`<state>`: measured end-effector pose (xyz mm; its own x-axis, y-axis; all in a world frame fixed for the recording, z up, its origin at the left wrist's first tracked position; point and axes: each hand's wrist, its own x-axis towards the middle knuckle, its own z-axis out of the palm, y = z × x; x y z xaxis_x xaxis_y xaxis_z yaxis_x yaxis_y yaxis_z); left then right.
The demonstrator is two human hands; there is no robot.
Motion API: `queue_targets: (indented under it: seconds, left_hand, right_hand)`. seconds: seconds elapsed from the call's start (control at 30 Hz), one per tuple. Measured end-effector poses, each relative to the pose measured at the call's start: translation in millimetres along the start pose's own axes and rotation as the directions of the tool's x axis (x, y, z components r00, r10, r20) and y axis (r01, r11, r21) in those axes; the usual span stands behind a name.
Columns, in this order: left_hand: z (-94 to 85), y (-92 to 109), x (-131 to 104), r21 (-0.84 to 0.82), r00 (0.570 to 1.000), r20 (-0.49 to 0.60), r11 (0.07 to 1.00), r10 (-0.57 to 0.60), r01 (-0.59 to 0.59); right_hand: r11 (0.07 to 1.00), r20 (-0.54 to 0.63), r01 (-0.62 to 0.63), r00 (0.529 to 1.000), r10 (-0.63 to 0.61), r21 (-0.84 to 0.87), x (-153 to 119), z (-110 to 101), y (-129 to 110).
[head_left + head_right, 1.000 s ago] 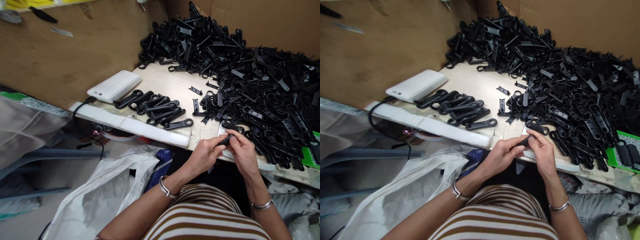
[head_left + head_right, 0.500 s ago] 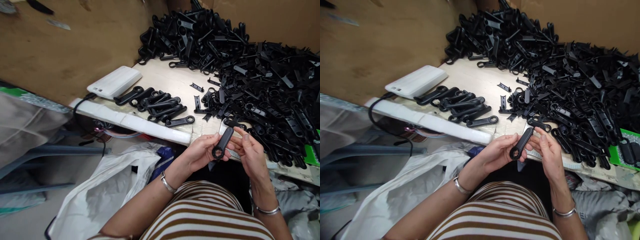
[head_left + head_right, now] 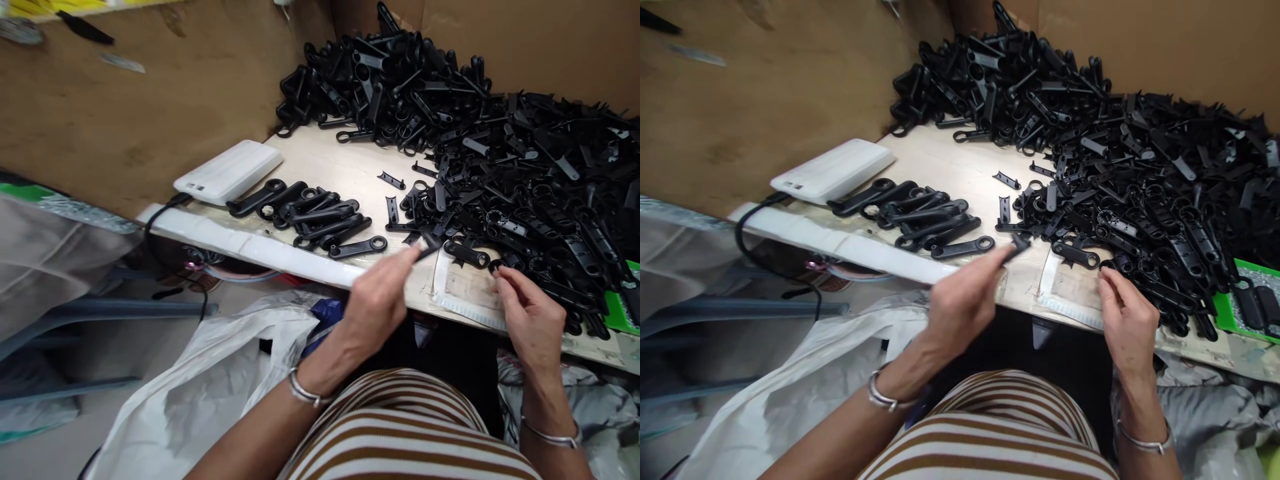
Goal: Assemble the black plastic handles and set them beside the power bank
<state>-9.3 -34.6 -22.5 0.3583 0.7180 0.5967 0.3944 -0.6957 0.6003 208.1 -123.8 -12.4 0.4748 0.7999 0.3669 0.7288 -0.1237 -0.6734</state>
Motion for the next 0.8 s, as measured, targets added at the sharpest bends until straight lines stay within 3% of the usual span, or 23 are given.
queue_targets:
  seconds: [0.07, 0.13, 0.2, 0.3, 0.47, 0.6, 0.63, 0.7, 0.73, 0.8]
  left_hand:
    - [-16.0, -18.0, 10.0, 0.179, 0.989, -0.144, 0.984, 0.035, -0.008]
    - [-31.9, -37.8, 22.2, 0.316, 0.983, -0.182, 0.944, -0.035, 0.092]
    - [-44.7, -56.2, 33.3, 0.432, 0.977, -0.164, 0.880, -0.135, 0.194]
    - [-55.2, -76.5, 43.7, 0.565, 0.960, -0.078, 0.781, -0.271, 0.266]
    - [-57.2, -84.2, 48.9, 0.595, 0.953, -0.029, 0.761, -0.301, 0.258]
    - [-46.2, -55.2, 42.9, 0.355, 0.964, -0.149, 0.898, -0.220, 0.260]
    - [-39.3, -43.6, 39.2, 0.227, 0.969, -0.129, 0.945, -0.212, 0.237]
    - [-20.0, -19.0, 29.9, -0.155, 0.972, 0.055, 0.960, -0.228, 0.234]
    - [-8.6, -7.7, 24.9, -0.356, 0.953, 0.197, 0.889, -0.229, 0.287]
    - [13.7, 9.9, 16.4, -0.652, 0.875, 0.439, 0.596, -0.207, 0.468]
  right_hand:
    - [0.935, 0.020, 0.231, 0.972, -0.235, -0.269, 8.4, -1.0, 1.3]
    - [0.806, 0.132, 0.373, 0.926, -0.354, -0.459, 16.5, 4.1, -1.9]
    - [0.703, 0.231, 0.421, 0.906, -0.354, -0.574, 23.1, 13.4, -7.5]
    - [0.633, 0.301, 0.435, 0.901, -0.313, -0.641, 29.8, 27.5, -13.0]
    - [0.664, 0.324, 0.456, 0.890, -0.322, -0.592, 36.8, 29.2, -4.3]
    - [0.890, 0.171, 0.362, 0.930, -0.325, -0.278, 36.1, 15.3, 4.4]
    - [0.949, 0.151, 0.282, 0.953, -0.261, -0.141, 33.8, 12.7, 3.6]
    - [0.989, 0.226, 0.060, 0.970, -0.090, 0.135, 26.5, 10.7, -3.1]
    - [0.971, 0.311, -0.052, 0.950, -0.025, 0.235, 22.1, 11.2, -8.5]
    - [0.929, 0.464, -0.188, 0.886, 0.019, 0.320, 14.4, 13.8, -20.4]
